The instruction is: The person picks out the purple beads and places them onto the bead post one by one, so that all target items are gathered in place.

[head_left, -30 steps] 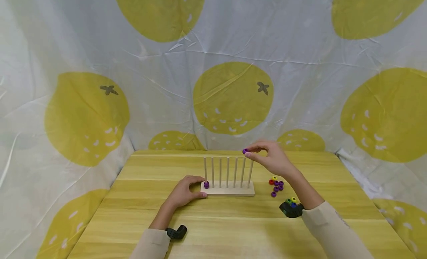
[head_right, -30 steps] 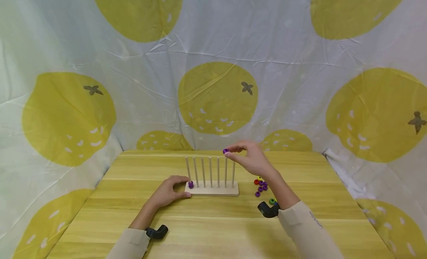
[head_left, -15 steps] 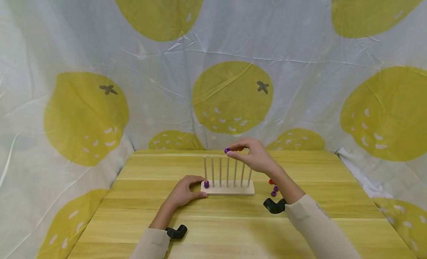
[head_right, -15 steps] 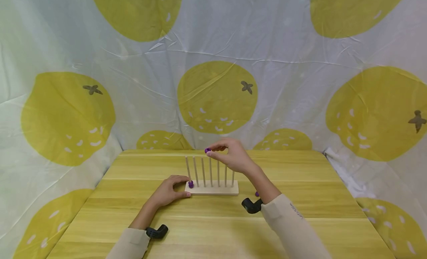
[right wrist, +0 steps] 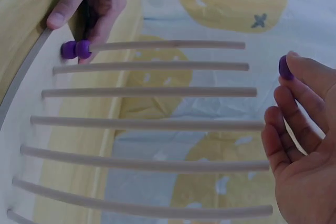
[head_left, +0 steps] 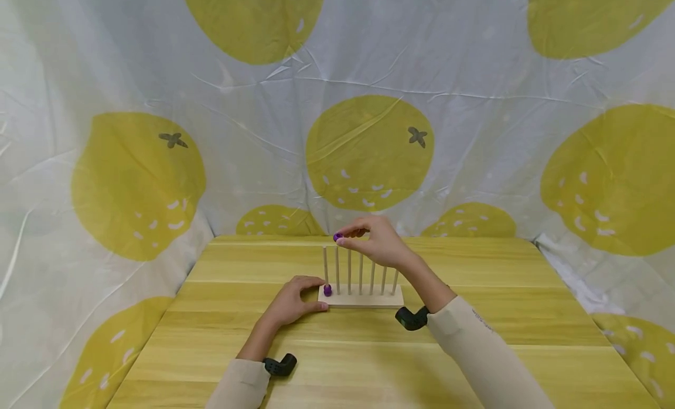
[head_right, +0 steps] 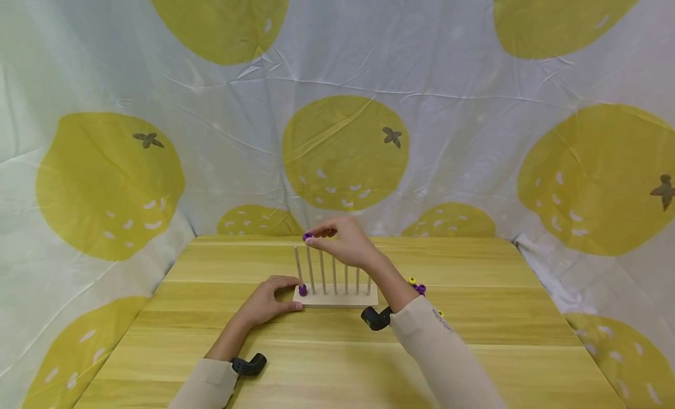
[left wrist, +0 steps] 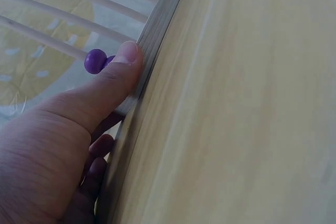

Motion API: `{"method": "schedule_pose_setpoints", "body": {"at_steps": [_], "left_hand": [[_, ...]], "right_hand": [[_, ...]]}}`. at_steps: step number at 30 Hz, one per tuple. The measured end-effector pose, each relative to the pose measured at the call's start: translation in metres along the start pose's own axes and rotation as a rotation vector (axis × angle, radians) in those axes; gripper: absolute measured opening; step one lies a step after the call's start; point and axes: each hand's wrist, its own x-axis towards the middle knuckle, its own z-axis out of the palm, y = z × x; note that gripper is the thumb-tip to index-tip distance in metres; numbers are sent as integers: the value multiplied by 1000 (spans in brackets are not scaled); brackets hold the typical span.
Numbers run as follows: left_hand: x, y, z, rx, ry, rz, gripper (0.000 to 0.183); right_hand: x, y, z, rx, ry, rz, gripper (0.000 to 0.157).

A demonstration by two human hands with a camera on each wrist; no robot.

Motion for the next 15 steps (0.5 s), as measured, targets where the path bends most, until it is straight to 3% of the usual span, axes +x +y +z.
{"method": "schedule_pose_setpoints", "body": {"at_steps": [5,15], "left_hand": [[0,0,0,10,-11,-10,60],[1,1,0,6,-15,-18,60]], "right_hand": [[10,0,7,-35,-27,-11,19],[18,0,17,8,-89,-23,14]]}}
